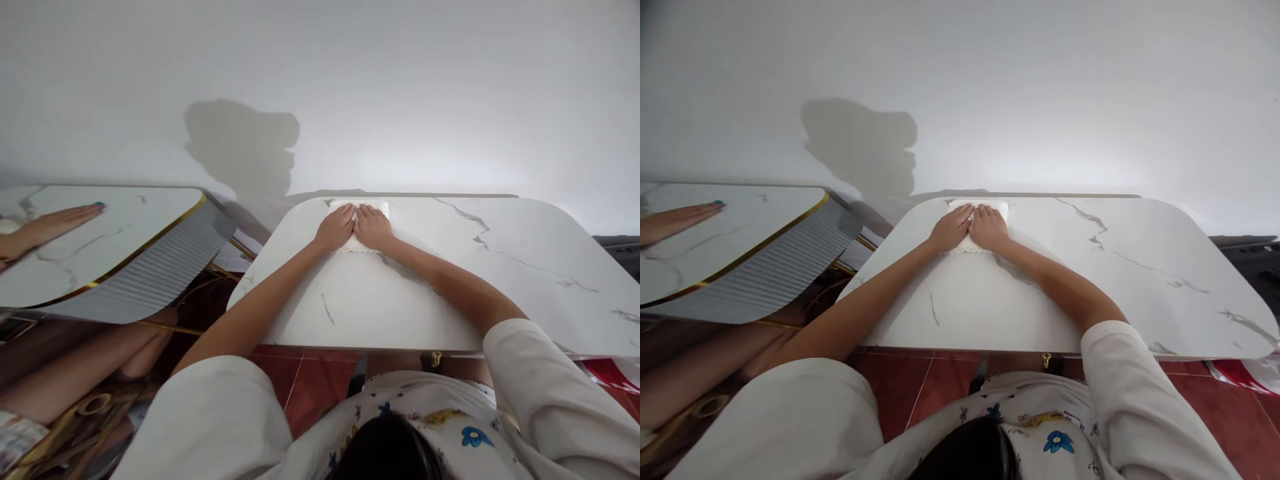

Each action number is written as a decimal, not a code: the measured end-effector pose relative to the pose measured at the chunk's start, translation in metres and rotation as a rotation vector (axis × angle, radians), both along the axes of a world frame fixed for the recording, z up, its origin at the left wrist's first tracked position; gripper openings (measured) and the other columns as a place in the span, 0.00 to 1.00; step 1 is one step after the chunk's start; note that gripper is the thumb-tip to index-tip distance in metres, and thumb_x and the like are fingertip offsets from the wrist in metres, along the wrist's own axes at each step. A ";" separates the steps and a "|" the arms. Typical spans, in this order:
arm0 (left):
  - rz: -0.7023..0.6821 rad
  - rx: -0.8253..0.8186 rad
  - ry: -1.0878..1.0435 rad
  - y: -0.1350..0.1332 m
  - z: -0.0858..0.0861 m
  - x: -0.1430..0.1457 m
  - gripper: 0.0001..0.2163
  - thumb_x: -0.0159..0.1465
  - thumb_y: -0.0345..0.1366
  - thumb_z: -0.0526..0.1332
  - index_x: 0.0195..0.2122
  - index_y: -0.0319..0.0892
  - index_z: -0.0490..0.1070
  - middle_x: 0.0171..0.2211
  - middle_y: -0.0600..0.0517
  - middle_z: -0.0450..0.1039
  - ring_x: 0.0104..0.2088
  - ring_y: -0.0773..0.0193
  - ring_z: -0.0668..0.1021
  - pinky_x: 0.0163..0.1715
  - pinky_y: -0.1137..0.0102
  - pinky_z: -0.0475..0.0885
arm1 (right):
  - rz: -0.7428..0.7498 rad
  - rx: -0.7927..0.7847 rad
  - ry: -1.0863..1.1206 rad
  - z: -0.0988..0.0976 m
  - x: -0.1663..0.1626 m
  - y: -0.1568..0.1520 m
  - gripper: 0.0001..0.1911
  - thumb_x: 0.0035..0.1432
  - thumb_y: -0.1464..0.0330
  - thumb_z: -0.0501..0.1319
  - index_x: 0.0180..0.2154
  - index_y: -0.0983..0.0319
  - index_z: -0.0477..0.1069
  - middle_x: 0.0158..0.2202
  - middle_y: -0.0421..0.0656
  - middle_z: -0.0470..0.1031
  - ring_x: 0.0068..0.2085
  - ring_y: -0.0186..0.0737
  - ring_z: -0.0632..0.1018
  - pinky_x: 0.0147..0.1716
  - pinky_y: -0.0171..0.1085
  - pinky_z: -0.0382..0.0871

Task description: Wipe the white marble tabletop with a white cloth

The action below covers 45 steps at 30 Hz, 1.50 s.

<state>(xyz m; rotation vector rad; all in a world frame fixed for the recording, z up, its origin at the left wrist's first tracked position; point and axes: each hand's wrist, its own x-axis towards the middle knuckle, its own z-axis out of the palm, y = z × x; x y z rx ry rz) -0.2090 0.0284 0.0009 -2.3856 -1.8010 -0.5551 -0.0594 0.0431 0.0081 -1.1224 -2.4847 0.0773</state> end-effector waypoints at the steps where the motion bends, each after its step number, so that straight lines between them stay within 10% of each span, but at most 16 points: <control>1: 0.006 -0.006 0.005 -0.010 0.001 0.001 0.23 0.67 0.35 0.42 0.60 0.34 0.59 0.62 0.43 0.59 0.63 0.59 0.62 0.63 0.62 0.57 | 0.013 0.011 0.000 -0.001 0.001 -0.009 0.26 0.65 0.70 0.47 0.59 0.80 0.58 0.62 0.61 0.59 0.63 0.53 0.60 0.61 0.47 0.50; 15: 0.152 -0.040 0.022 -0.159 0.003 -0.002 0.25 0.66 0.38 0.40 0.62 0.36 0.56 0.63 0.44 0.58 0.64 0.57 0.60 0.64 0.58 0.56 | 0.180 0.097 0.001 0.005 -0.004 -0.135 0.27 0.63 0.68 0.48 0.57 0.81 0.60 0.60 0.64 0.61 0.61 0.58 0.63 0.58 0.52 0.56; 24: 0.259 -0.020 0.023 -0.208 0.002 0.027 0.25 0.64 0.37 0.43 0.61 0.34 0.58 0.62 0.41 0.60 0.63 0.54 0.62 0.63 0.57 0.57 | 0.323 0.078 -0.012 0.009 0.023 -0.168 0.27 0.63 0.68 0.50 0.58 0.81 0.60 0.61 0.63 0.61 0.62 0.56 0.63 0.60 0.49 0.54; 45: 0.244 0.050 -0.061 -0.088 0.003 0.081 0.22 0.64 0.32 0.45 0.57 0.29 0.62 0.59 0.37 0.63 0.61 0.51 0.64 0.61 0.58 0.60 | 0.254 0.063 -0.038 0.010 0.067 -0.051 0.23 0.62 0.71 0.49 0.57 0.70 0.64 0.60 0.52 0.66 0.60 0.44 0.65 0.60 0.42 0.56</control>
